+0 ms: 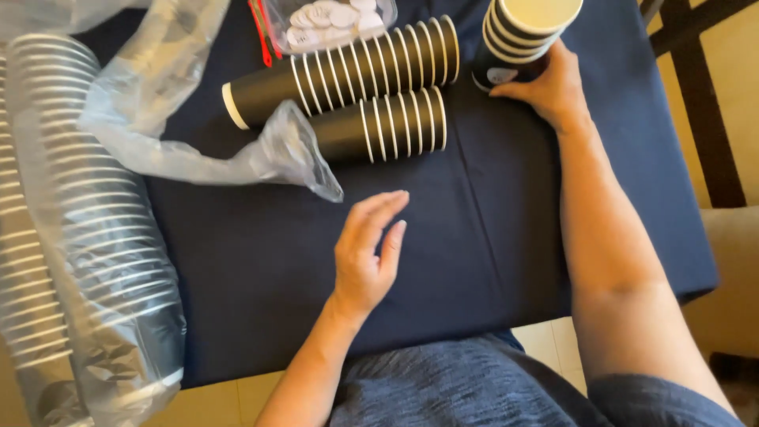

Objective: Peeling circular stickers and applying them to the side of black paper coffee cups.

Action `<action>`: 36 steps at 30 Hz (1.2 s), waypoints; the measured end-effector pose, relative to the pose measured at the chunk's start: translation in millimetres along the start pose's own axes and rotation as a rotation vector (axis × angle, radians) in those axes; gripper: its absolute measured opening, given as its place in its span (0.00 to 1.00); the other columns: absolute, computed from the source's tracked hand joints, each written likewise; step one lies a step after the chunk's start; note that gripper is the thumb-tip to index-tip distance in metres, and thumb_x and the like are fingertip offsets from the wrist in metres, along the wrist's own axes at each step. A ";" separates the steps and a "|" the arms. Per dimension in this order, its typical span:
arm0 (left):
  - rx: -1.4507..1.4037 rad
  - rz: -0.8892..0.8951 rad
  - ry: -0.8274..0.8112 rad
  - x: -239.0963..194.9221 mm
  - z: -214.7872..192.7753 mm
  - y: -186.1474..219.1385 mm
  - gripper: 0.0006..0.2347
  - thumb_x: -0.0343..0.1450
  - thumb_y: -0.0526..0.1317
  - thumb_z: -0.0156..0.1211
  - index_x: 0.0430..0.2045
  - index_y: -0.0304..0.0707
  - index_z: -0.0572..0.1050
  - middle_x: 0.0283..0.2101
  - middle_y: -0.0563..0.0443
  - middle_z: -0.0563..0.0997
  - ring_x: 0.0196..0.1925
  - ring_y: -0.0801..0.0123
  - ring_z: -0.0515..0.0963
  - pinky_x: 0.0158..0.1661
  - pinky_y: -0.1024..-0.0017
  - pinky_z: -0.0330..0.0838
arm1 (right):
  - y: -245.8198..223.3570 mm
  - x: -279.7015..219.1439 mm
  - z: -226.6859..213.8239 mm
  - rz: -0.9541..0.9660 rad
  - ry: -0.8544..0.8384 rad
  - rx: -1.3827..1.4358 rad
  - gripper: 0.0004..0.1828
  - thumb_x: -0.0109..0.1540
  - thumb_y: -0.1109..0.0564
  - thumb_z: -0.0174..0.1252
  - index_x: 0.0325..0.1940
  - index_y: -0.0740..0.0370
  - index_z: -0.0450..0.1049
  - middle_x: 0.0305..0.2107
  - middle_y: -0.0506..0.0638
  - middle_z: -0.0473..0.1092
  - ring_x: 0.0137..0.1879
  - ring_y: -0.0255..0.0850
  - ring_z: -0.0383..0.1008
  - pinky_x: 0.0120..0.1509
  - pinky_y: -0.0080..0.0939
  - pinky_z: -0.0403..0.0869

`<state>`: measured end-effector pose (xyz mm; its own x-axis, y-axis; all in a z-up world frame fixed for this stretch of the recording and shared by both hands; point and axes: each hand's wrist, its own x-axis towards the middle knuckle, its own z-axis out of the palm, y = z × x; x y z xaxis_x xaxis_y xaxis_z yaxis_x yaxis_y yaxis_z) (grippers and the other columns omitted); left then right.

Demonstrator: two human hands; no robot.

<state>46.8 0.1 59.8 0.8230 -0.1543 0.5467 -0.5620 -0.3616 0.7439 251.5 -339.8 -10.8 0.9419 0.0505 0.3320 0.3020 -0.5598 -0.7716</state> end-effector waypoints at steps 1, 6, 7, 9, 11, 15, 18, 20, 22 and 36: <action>0.015 0.021 0.035 3.3 -6.3 2.2 0.10 0.77 0.30 0.52 0.52 0.32 0.73 0.53 0.41 0.78 0.55 0.55 0.81 0.61 0.64 0.76 | -6.1 3.2 1.3 -0.044 -0.007 -0.008 0.40 0.48 0.56 0.84 0.57 0.68 0.70 0.49 0.57 0.75 0.54 0.41 0.74 0.56 0.41 0.75; 0.025 0.018 0.078 3.5 -17.5 0.4 0.10 0.77 0.30 0.53 0.52 0.32 0.74 0.52 0.42 0.79 0.54 0.56 0.81 0.60 0.64 0.76 | -9.9 1.9 3.7 0.003 0.004 -0.056 0.45 0.47 0.53 0.83 0.61 0.68 0.67 0.53 0.58 0.73 0.59 0.43 0.72 0.62 0.44 0.72; 0.026 0.023 0.084 4.1 -17.2 1.1 0.09 0.77 0.30 0.53 0.51 0.31 0.74 0.51 0.41 0.79 0.54 0.56 0.81 0.59 0.64 0.76 | -7.2 0.1 1.1 0.009 0.001 -0.074 0.48 0.46 0.53 0.83 0.63 0.68 0.64 0.55 0.60 0.72 0.61 0.46 0.71 0.64 0.46 0.71; 0.014 0.021 0.071 0.8 -14.5 -0.6 0.09 0.77 0.30 0.53 0.51 0.31 0.74 0.51 0.41 0.79 0.54 0.56 0.81 0.59 0.64 0.76 | -21.6 -4.4 -2.1 0.044 -0.014 -0.019 0.52 0.46 0.56 0.82 0.66 0.67 0.59 0.59 0.60 0.68 0.66 0.48 0.67 0.69 0.47 0.68; 0.018 0.022 0.076 0.3 -13.8 -4.0 0.10 0.77 0.30 0.53 0.51 0.31 0.74 0.52 0.42 0.79 0.54 0.56 0.81 0.59 0.64 0.76 | -29.3 0.8 0.2 0.059 -0.038 0.045 0.56 0.46 0.59 0.81 0.70 0.67 0.54 0.63 0.60 0.64 0.70 0.49 0.63 0.74 0.48 0.64; 0.007 0.027 0.070 -4.7 -12.1 -6.0 0.10 0.77 0.29 0.53 0.52 0.32 0.73 0.52 0.42 0.79 0.54 0.56 0.81 0.59 0.65 0.77 | -22.7 -2.0 3.7 0.030 -0.038 0.109 0.54 0.50 0.57 0.78 0.70 0.67 0.51 0.64 0.62 0.63 0.71 0.49 0.62 0.75 0.48 0.64; 0.009 0.030 0.071 -7.0 -11.5 -6.1 0.10 0.77 0.29 0.53 0.53 0.32 0.73 0.52 0.42 0.79 0.54 0.56 0.81 0.59 0.65 0.77 | -25.2 -0.9 6.9 0.008 -0.008 0.098 0.48 0.53 0.56 0.77 0.68 0.68 0.56 0.61 0.61 0.66 0.69 0.49 0.65 0.73 0.48 0.65; 0.010 0.035 0.069 -8.3 -11.5 -6.3 0.11 0.77 0.29 0.53 0.53 0.32 0.73 0.52 0.42 0.79 0.54 0.56 0.81 0.58 0.65 0.77 | -29.0 -0.2 8.9 0.001 0.021 0.083 0.44 0.53 0.56 0.78 0.65 0.68 0.60 0.59 0.59 0.69 0.66 0.48 0.68 0.71 0.47 0.67; 0.023 0.033 0.060 -10.6 -10.9 -5.8 0.11 0.77 0.28 0.53 0.53 0.33 0.73 0.52 0.42 0.79 0.53 0.56 0.81 0.58 0.65 0.78 | -31.3 -3.2 8.4 0.048 0.024 0.125 0.44 0.50 0.57 0.79 0.63 0.65 0.61 0.56 0.56 0.70 0.64 0.44 0.69 0.69 0.44 0.70; 0.072 0.054 0.075 -29.9 -36.5 -4.5 0.09 0.76 0.28 0.52 0.48 0.31 0.76 0.50 0.40 0.79 0.52 0.54 0.82 0.57 0.63 0.77 | -27.7 -38.6 -33.5 -0.060 0.076 0.127 0.51 0.61 0.72 0.74 0.77 0.54 0.48 0.66 0.59 0.63 0.67 0.49 0.70 0.64 0.45 0.71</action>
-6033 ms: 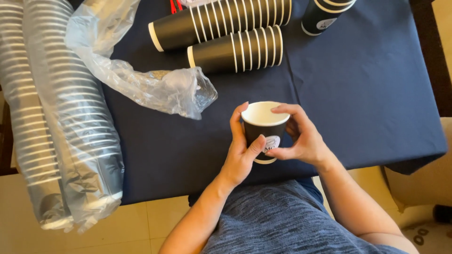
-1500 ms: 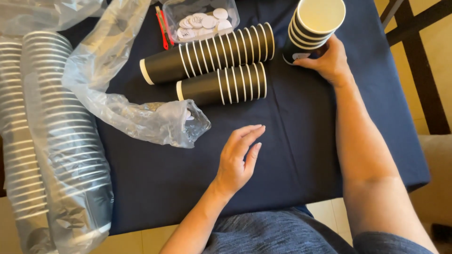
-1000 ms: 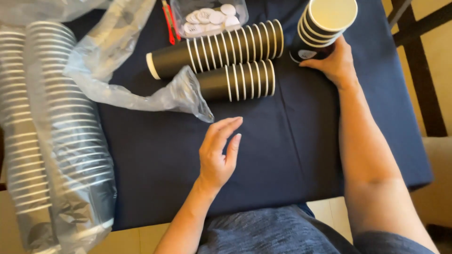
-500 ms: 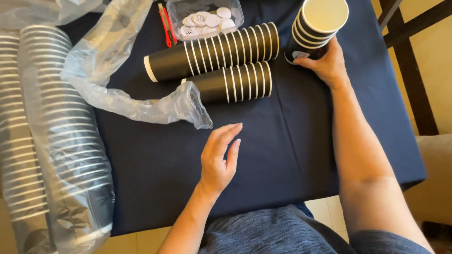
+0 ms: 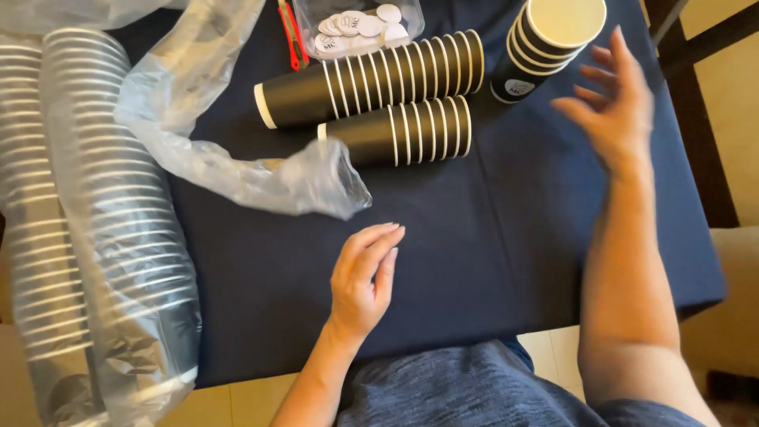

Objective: Peeling circular stickers and applying them to the side of black paper coffee cups.

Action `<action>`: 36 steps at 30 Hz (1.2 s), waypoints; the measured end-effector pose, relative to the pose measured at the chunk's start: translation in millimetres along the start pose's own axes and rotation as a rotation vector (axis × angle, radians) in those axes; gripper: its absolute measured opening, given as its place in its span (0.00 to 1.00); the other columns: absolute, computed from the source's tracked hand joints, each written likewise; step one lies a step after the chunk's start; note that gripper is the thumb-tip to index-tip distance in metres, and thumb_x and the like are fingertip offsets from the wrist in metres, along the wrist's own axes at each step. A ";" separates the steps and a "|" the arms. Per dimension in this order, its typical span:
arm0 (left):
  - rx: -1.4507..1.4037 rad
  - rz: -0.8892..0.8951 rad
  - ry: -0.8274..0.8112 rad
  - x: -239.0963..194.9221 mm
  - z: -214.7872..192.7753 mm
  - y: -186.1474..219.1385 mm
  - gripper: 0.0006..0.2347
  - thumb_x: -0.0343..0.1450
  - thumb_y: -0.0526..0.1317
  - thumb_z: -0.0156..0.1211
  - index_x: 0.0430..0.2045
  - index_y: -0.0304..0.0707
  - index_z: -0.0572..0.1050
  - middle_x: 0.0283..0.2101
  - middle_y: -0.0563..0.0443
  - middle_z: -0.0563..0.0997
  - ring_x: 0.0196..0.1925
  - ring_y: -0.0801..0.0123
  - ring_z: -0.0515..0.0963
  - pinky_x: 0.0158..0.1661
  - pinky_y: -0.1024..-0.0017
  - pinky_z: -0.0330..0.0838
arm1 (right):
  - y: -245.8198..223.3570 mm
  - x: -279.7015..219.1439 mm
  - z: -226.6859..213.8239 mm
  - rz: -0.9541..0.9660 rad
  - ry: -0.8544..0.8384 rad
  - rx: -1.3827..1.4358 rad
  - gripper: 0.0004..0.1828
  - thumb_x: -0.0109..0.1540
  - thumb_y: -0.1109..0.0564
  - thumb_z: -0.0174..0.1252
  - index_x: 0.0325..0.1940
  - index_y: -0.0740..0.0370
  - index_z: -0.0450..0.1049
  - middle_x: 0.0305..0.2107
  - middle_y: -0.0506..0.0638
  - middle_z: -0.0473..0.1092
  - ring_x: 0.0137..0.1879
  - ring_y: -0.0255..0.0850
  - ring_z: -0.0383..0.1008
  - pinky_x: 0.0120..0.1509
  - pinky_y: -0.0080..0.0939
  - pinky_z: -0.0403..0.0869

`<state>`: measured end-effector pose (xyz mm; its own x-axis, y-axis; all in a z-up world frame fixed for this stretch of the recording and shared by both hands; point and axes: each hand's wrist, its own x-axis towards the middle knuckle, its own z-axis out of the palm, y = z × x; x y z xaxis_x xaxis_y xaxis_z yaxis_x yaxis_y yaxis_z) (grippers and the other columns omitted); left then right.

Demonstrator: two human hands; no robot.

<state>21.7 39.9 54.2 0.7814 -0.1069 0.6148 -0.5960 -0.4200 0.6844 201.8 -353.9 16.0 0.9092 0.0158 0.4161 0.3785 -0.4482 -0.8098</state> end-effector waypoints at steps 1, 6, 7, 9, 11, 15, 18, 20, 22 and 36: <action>0.017 -0.012 -0.005 -4.7 -1.9 -2.1 0.09 0.76 0.28 0.52 0.48 0.31 0.77 0.49 0.40 0.80 0.51 0.54 0.82 0.57 0.63 0.76 | -18.0 -11.4 -9.2 -0.010 0.140 -0.131 0.35 0.62 0.76 0.69 0.71 0.66 0.67 0.59 0.64 0.68 0.57 0.47 0.75 0.47 0.33 0.72; 0.016 0.000 0.005 -4.5 -3.4 -7.4 0.10 0.76 0.27 0.53 0.49 0.33 0.76 0.48 0.42 0.80 0.50 0.56 0.83 0.56 0.65 0.77 | -125.5 -36.1 20.2 0.029 -0.009 -0.158 0.05 0.71 0.70 0.65 0.49 0.66 0.77 0.43 0.53 0.74 0.49 0.37 0.73 0.54 0.32 0.71; 0.018 0.005 -0.016 -1.5 -5.3 -5.6 0.10 0.76 0.28 0.53 0.51 0.33 0.76 0.49 0.42 0.80 0.50 0.57 0.82 0.56 0.66 0.77 | -143.9 -35.2 33.9 0.115 -0.161 -0.186 0.07 0.67 0.64 0.67 0.49 0.62 0.79 0.42 0.50 0.76 0.46 0.32 0.73 0.51 0.29 0.70; 0.002 0.056 0.021 16.1 -1.4 -2.1 0.11 0.75 0.28 0.55 0.51 0.31 0.76 0.48 0.42 0.81 0.48 0.56 0.83 0.53 0.65 0.78 | -112.1 -32.3 68.8 0.086 -0.109 -0.061 0.13 0.66 0.65 0.68 0.55 0.65 0.76 0.45 0.54 0.75 0.49 0.39 0.75 0.52 0.35 0.74; -0.043 0.094 0.042 30.5 8.2 -4.9 0.12 0.74 0.28 0.57 0.51 0.29 0.77 0.46 0.42 0.81 0.46 0.55 0.84 0.50 0.64 0.80 | -108.2 -31.8 88.7 0.085 -0.054 0.044 0.20 0.65 0.65 0.69 0.60 0.67 0.73 0.47 0.59 0.74 0.52 0.46 0.77 0.53 0.42 0.79; 0.097 0.126 -0.186 70.3 17.2 -40.3 0.26 0.75 0.25 0.57 0.68 0.34 0.57 0.67 0.33 0.66 0.72 0.44 0.68 0.75 0.56 0.61 | -141.7 -11.5 119.5 -0.501 -0.194 -0.426 0.39 0.62 0.40 0.69 0.67 0.66 0.68 0.60 0.66 0.65 0.65 0.61 0.67 0.70 0.60 0.65; 0.399 0.140 -0.244 92.3 17.6 -82.7 0.36 0.62 0.33 0.74 0.66 0.38 0.60 0.64 0.38 0.66 0.70 0.47 0.67 0.69 0.51 0.60 | -131.8 4.2 137.1 -0.587 -0.373 -0.603 0.53 0.53 0.31 0.70 0.73 0.62 0.64 0.62 0.64 0.65 0.66 0.60 0.67 0.69 0.64 0.63; 0.600 0.156 -0.286 94.5 7.0 -107.8 0.43 0.53 0.41 0.86 0.63 0.40 0.64 0.61 0.42 0.69 0.66 0.51 0.69 0.62 0.48 0.64 | -125.8 12.9 147.5 -0.532 -0.476 -0.687 0.63 0.44 0.31 0.75 0.75 0.60 0.60 0.62 0.61 0.66 0.66 0.57 0.67 0.71 0.63 0.60; 0.676 0.161 -0.381 87.4 -12.2 -125.8 0.49 0.46 0.43 0.86 0.66 0.47 0.63 0.62 0.44 0.67 0.64 0.54 0.71 0.57 0.54 0.66 | -126.9 19.5 157.1 -0.710 -0.380 -0.915 0.65 0.34 0.25 0.76 0.68 0.56 0.67 0.55 0.51 0.70 0.55 0.46 0.72 0.59 0.46 0.66; 0.501 -0.393 -0.700 114.4 -52.8 -115.7 0.38 0.52 0.52 0.79 0.57 0.43 0.70 0.51 0.40 0.79 0.53 0.46 0.77 0.52 0.53 0.70 | -111.7 18.1 157.5 -0.700 -0.450 -0.833 0.53 0.40 0.28 0.72 0.62 0.57 0.72 0.47 0.51 0.75 0.48 0.49 0.78 0.51 0.49 0.72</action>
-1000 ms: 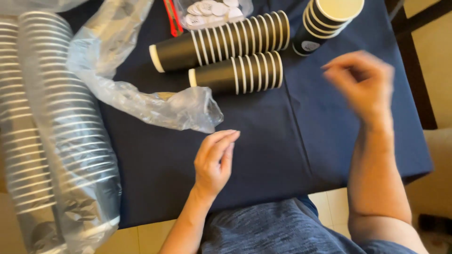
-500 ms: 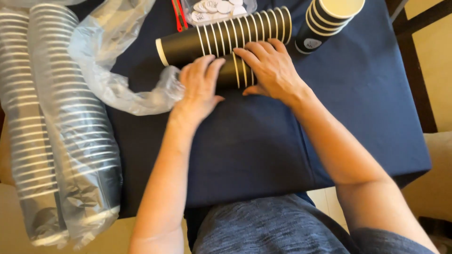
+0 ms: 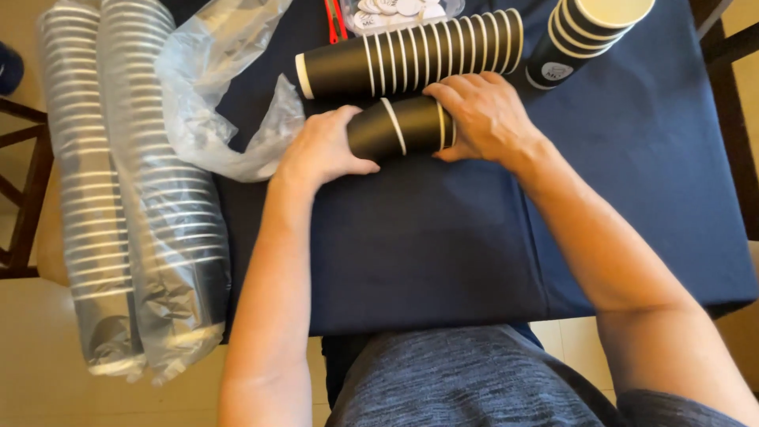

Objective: Peeling circular stickers and applying them to the side of black paper coffee cups.

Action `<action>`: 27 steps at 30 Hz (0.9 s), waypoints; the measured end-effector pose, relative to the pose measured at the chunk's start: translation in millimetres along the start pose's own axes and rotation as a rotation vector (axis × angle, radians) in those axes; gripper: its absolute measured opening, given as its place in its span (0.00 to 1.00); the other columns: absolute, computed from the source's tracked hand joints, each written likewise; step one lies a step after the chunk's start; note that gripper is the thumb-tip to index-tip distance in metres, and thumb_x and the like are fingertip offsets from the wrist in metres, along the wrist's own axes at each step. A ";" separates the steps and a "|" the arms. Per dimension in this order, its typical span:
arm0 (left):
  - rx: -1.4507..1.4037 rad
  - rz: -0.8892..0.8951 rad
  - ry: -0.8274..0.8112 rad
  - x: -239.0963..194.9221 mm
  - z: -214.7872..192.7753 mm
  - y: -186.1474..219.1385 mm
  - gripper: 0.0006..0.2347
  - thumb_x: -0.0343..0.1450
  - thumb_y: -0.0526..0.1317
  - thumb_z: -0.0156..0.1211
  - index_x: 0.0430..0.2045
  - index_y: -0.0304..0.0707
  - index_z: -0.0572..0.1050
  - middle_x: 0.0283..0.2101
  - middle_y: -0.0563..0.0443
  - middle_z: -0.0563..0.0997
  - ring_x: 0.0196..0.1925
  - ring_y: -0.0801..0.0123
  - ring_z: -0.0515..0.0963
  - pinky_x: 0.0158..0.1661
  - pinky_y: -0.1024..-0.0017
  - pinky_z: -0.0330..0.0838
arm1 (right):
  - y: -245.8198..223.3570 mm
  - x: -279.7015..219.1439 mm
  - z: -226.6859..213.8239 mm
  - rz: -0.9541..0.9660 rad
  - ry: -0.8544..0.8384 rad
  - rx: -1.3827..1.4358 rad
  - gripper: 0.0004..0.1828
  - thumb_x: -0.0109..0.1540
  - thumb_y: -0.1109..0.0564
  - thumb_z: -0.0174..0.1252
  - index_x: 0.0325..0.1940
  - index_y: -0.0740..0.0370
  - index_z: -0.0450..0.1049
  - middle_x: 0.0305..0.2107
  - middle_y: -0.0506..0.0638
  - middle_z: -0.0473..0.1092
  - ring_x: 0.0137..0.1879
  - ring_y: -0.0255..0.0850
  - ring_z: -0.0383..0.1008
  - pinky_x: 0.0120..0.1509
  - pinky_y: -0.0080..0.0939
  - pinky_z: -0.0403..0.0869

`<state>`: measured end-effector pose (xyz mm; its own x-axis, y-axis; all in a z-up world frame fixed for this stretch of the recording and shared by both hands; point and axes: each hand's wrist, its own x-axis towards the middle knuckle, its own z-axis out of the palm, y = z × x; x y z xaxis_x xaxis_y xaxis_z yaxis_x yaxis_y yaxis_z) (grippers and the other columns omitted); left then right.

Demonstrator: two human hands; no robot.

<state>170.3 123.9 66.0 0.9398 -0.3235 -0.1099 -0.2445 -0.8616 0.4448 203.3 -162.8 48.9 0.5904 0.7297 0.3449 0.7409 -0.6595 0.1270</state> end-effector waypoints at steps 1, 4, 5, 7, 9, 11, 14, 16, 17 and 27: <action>-0.052 -0.159 -0.109 -6.5 -10.0 -0.4 0.40 0.53 0.56 0.77 0.60 0.44 0.69 0.55 0.39 0.78 0.57 0.47 0.75 0.53 0.54 0.70 | 1.8 -0.7 0.1 0.008 -0.014 -0.012 0.56 0.39 0.26 0.73 0.64 0.56 0.71 0.49 0.51 0.75 0.49 0.48 0.78 0.52 0.47 0.72; -0.066 -0.169 -0.097 -27.6 -10.6 -11.4 0.44 0.54 0.60 0.77 0.63 0.35 0.67 0.57 0.41 0.70 0.58 0.45 0.73 0.57 0.54 0.66 | 3.5 -3.8 -2.6 -0.029 -0.001 0.026 0.56 0.40 0.28 0.74 0.65 0.58 0.70 0.51 0.52 0.73 0.49 0.49 0.77 0.52 0.49 0.72; -0.068 -0.168 -0.096 -34.4 -13.8 -13.5 0.44 0.54 0.60 0.77 0.63 0.35 0.67 0.57 0.41 0.70 0.58 0.45 0.73 0.57 0.54 0.66 | 6.3 -1.5 -6.0 -0.030 -0.002 0.025 0.56 0.40 0.28 0.74 0.65 0.58 0.70 0.51 0.52 0.73 0.49 0.49 0.77 0.52 0.49 0.72; -0.141 -0.241 -0.082 -53.5 -17.3 -19.0 0.43 0.56 0.62 0.72 0.63 0.33 0.68 0.61 0.39 0.74 0.63 0.47 0.70 0.60 0.57 0.63 | 5.9 0.0 -10.8 -0.044 -0.032 0.079 0.56 0.41 0.30 0.75 0.67 0.58 0.69 0.52 0.56 0.68 0.50 0.53 0.75 0.51 0.54 0.74; -0.386 -0.258 -0.029 -72.6 -28.6 -3.5 0.35 0.57 0.57 0.70 0.56 0.39 0.73 0.52 0.48 0.79 0.53 0.61 0.76 0.52 0.67 0.68 | 8.6 0.4 -6.9 -0.053 -0.024 0.054 0.58 0.41 0.29 0.75 0.69 0.58 0.69 0.52 0.55 0.68 0.52 0.52 0.74 0.54 0.53 0.73; -0.632 -0.259 0.013 -81.1 -10.2 -3.3 0.26 0.58 0.51 0.69 0.50 0.44 0.78 0.43 0.57 0.84 0.43 0.75 0.82 0.44 0.76 0.73 | 9.6 -0.4 -6.2 -0.046 -0.023 0.025 0.59 0.41 0.28 0.74 0.70 0.57 0.68 0.52 0.55 0.69 0.54 0.51 0.74 0.56 0.52 0.72; -1.410 0.125 0.047 -87.2 51.8 -12.2 0.27 0.62 0.49 0.74 0.52 0.35 0.74 0.49 0.52 0.81 0.51 0.74 0.78 0.54 0.75 0.73 | 3.9 -2.1 -12.3 -0.094 0.021 -0.099 0.63 0.42 0.22 0.71 0.73 0.55 0.68 0.50 0.51 0.73 0.50 0.47 0.74 0.59 0.48 0.69; -1.894 0.237 -0.079 -93.9 82.3 0.1 0.25 0.67 0.40 0.75 0.54 0.26 0.71 0.55 0.40 0.80 0.53 0.61 0.82 0.56 0.65 0.76 | -1.4 -2.3 -15.0 -0.084 0.040 -0.067 0.58 0.46 0.24 0.69 0.73 0.54 0.68 0.55 0.53 0.73 0.57 0.51 0.74 0.68 0.55 0.65; -1.887 0.243 -0.068 -93.8 67.4 13.9 0.25 0.67 0.40 0.75 0.54 0.26 0.71 0.55 0.40 0.80 0.53 0.61 0.82 0.56 0.65 0.76 | 0.5 1.6 -15.3 -0.091 0.049 -0.069 0.58 0.46 0.24 0.69 0.73 0.54 0.68 0.55 0.53 0.73 0.57 0.51 0.74 0.68 0.55 0.65; -1.777 0.217 -0.239 -84.8 107.3 40.9 0.35 0.64 0.42 0.76 0.63 0.29 0.64 0.61 0.42 0.75 0.63 0.62 0.74 0.63 0.65 0.68 | -4.2 -10.7 -12.5 -0.039 0.056 -0.055 0.52 0.47 0.33 0.74 0.70 0.55 0.69 0.60 0.59 0.70 0.58 0.55 0.72 0.67 0.56 0.64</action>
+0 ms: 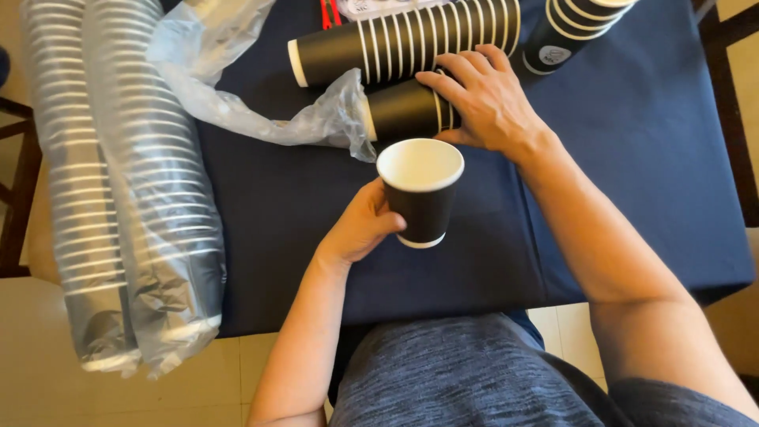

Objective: Peeling circular stickers and applying them to the side of black paper coffee cups.

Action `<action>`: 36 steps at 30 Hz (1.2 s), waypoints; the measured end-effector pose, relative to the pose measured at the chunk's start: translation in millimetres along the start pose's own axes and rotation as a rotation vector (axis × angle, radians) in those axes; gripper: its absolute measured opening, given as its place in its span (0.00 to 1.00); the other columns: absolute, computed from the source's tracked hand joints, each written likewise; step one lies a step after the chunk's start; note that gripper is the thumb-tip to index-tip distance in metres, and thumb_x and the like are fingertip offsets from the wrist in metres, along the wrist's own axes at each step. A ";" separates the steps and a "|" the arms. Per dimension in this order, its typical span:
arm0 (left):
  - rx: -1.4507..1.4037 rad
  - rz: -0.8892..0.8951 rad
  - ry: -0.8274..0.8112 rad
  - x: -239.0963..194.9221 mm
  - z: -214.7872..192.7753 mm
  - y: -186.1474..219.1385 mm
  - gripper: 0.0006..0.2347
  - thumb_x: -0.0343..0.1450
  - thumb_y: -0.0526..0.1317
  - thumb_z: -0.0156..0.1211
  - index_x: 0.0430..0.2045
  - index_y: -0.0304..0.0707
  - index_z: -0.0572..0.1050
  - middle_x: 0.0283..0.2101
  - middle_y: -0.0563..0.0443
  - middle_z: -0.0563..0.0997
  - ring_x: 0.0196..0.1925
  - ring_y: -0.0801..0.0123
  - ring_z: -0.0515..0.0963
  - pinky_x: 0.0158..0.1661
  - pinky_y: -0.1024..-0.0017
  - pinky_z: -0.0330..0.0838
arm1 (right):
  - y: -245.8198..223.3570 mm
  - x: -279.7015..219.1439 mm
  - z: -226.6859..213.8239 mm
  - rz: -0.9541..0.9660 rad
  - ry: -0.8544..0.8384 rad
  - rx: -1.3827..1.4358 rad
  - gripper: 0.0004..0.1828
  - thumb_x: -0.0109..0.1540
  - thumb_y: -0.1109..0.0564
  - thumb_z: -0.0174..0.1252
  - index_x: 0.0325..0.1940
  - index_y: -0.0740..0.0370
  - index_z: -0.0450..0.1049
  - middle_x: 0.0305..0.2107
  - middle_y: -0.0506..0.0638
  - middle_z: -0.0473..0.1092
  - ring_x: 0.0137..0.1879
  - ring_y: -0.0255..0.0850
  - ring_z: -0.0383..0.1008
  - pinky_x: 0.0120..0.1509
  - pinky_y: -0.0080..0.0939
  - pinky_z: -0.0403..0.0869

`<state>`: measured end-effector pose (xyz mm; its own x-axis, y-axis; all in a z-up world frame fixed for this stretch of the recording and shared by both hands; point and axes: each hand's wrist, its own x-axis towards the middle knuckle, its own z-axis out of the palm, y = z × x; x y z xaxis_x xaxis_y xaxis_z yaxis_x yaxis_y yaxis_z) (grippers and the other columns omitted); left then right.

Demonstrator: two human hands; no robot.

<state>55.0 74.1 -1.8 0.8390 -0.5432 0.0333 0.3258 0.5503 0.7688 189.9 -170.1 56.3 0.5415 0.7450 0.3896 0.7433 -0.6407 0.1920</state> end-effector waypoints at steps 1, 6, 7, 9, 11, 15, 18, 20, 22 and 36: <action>0.203 0.023 0.073 3.4 -0.9 3.7 0.38 0.59 0.38 0.76 0.64 0.28 0.62 0.65 0.42 0.71 0.70 0.62 0.68 0.71 0.66 0.59 | 1.1 4.7 1.6 -0.012 0.007 -0.003 0.55 0.44 0.32 0.76 0.70 0.55 0.69 0.59 0.59 0.70 0.57 0.56 0.72 0.67 0.56 0.64; 0.833 0.135 0.072 15.3 -3.5 20.2 0.40 0.53 0.42 0.81 0.62 0.36 0.67 0.62 0.45 0.73 0.66 0.60 0.70 0.68 0.64 0.59 | 2.3 6.7 -1.7 -0.015 0.019 0.006 0.54 0.51 0.25 0.68 0.72 0.57 0.68 0.58 0.59 0.70 0.56 0.55 0.72 0.66 0.55 0.65; 1.021 0.222 0.020 17.9 -4.8 20.4 0.36 0.53 0.42 0.82 0.57 0.35 0.71 0.57 0.45 0.76 0.62 0.59 0.74 0.65 0.66 0.64 | 2.7 4.8 -1.7 -0.016 0.027 0.000 0.54 0.52 0.23 0.67 0.73 0.57 0.67 0.57 0.60 0.70 0.56 0.55 0.73 0.66 0.55 0.65; 1.021 0.261 -0.004 20.7 -12.4 11.8 0.36 0.55 0.43 0.82 0.58 0.35 0.71 0.59 0.43 0.75 0.63 0.57 0.74 0.66 0.64 0.63 | 1.3 4.8 -6.3 -0.018 0.031 0.023 0.54 0.54 0.22 0.64 0.73 0.59 0.67 0.57 0.61 0.70 0.56 0.56 0.72 0.66 0.57 0.65; 1.032 0.313 -0.027 24.9 -18.7 13.0 0.36 0.56 0.43 0.81 0.59 0.35 0.70 0.60 0.41 0.75 0.65 0.55 0.74 0.67 0.63 0.63 | 3.4 12.9 -10.3 -0.027 0.047 0.038 0.55 0.56 0.20 0.61 0.73 0.60 0.66 0.58 0.63 0.69 0.57 0.58 0.71 0.66 0.59 0.64; 0.956 0.167 0.022 24.7 -16.7 10.9 0.40 0.57 0.41 0.79 0.66 0.37 0.64 0.68 0.44 0.70 0.72 0.60 0.67 0.71 0.63 0.56 | 12.0 17.5 -9.8 0.034 0.059 0.246 0.42 0.66 0.29 0.52 0.72 0.62 0.68 0.57 0.65 0.68 0.59 0.60 0.70 0.63 0.61 0.63; 0.911 0.151 0.030 24.1 -11.4 18.6 0.45 0.58 0.43 0.79 0.70 0.40 0.56 0.74 0.43 0.61 0.76 0.59 0.61 0.73 0.62 0.52 | 39.8 46.3 -3.9 0.036 0.157 0.333 0.29 0.68 0.42 0.62 0.65 0.65 0.76 0.50 0.63 0.70 0.53 0.59 0.70 0.56 0.58 0.67; 0.885 0.133 0.034 21.6 -5.8 13.3 0.49 0.58 0.46 0.79 0.73 0.43 0.50 0.76 0.42 0.57 0.77 0.55 0.58 0.72 0.60 0.54 | 61.6 63.3 13.7 0.022 0.216 0.354 0.21 0.67 0.52 0.72 0.58 0.69 0.81 0.44 0.63 0.71 0.48 0.58 0.71 0.51 0.57 0.69; 0.860 0.220 0.097 25.6 -2.5 10.8 0.55 0.51 0.49 0.81 0.72 0.36 0.49 0.72 0.39 0.63 0.75 0.55 0.62 0.74 0.59 0.48 | 90.6 93.1 39.4 0.211 0.096 0.408 0.15 0.66 0.54 0.69 0.55 0.61 0.83 0.36 0.49 0.77 0.37 0.43 0.75 0.48 0.46 0.69; 0.977 0.136 0.104 27.6 5.4 30.7 0.37 0.55 0.49 0.74 0.60 0.42 0.66 0.61 0.46 0.73 0.64 0.55 0.73 0.61 0.57 0.67 | 134.7 201.4 151.2 0.694 -0.435 0.197 0.12 0.61 0.42 0.68 0.39 0.49 0.85 0.37 0.55 0.79 0.47 0.55 0.78 0.49 0.54 0.76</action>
<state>85.8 72.6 26.2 0.8917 -0.4302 0.1404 -0.2398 -0.1861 0.9528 458.4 -78.3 24.5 0.9740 0.2248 -0.0288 0.2188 -0.9657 -0.1398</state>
